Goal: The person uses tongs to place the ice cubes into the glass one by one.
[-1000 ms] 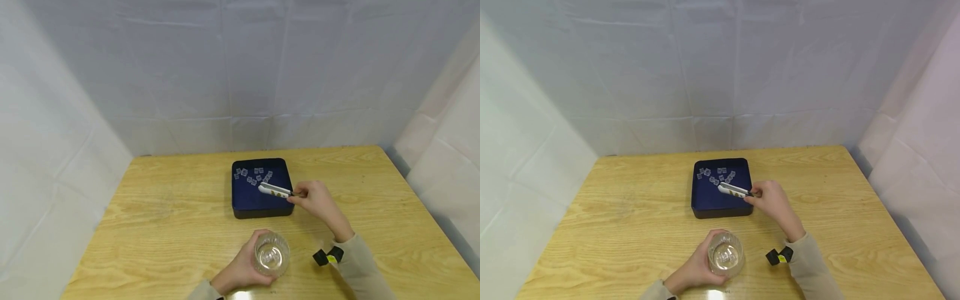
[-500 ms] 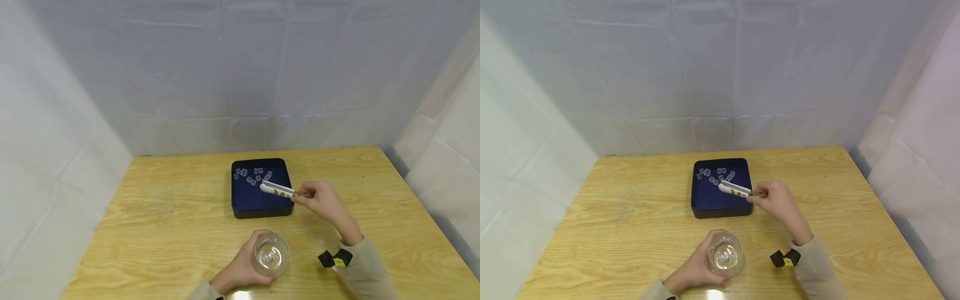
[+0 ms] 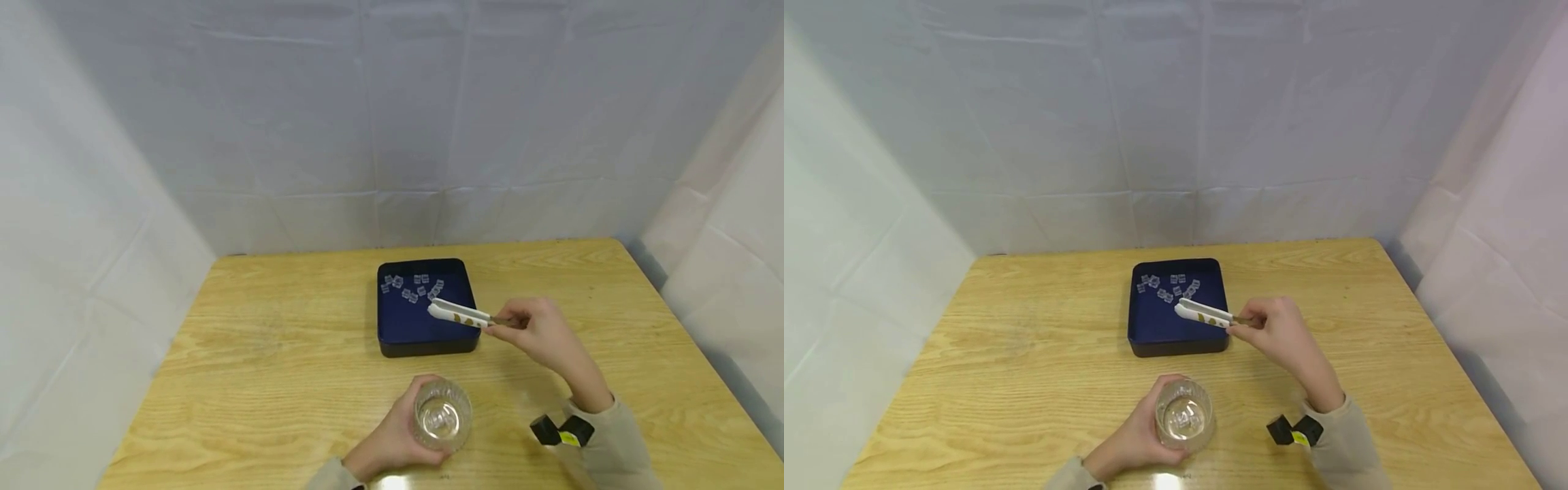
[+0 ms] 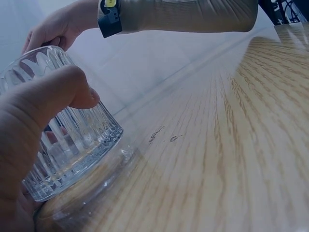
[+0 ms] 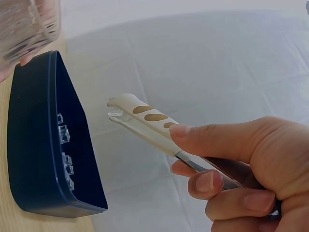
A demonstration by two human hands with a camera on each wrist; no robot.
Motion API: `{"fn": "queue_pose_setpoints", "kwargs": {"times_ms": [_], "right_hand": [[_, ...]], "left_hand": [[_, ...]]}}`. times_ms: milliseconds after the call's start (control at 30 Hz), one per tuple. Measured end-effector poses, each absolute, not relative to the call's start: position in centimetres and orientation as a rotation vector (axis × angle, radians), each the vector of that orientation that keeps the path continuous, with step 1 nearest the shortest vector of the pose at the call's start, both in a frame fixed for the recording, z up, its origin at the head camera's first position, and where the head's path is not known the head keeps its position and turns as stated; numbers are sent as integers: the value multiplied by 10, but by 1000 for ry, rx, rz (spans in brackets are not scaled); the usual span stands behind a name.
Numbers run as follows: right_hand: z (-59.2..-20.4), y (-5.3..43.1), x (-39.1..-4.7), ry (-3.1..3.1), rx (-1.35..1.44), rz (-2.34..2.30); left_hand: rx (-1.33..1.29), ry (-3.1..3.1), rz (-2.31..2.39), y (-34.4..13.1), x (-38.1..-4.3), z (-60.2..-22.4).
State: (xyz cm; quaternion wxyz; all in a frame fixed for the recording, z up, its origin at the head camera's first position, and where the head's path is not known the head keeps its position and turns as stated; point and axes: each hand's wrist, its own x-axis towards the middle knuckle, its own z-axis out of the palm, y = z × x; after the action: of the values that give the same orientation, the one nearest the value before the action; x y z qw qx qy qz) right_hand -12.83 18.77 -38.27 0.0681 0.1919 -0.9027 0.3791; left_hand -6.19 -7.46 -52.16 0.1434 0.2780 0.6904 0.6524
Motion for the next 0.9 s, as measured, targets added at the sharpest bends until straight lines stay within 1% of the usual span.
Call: {"fn": "queue_pose_setpoints", "kwargs": {"times_ms": [633, 900], "right_hand": [[-367, 204, -95, -2647, 741, 1219], [-367, 206, -80, -2645, 806, 1214]], "left_hand": [[807, 2015, 1874, -76, -63, -522], [852, 2008, 1892, -76, -64, -525]]}}
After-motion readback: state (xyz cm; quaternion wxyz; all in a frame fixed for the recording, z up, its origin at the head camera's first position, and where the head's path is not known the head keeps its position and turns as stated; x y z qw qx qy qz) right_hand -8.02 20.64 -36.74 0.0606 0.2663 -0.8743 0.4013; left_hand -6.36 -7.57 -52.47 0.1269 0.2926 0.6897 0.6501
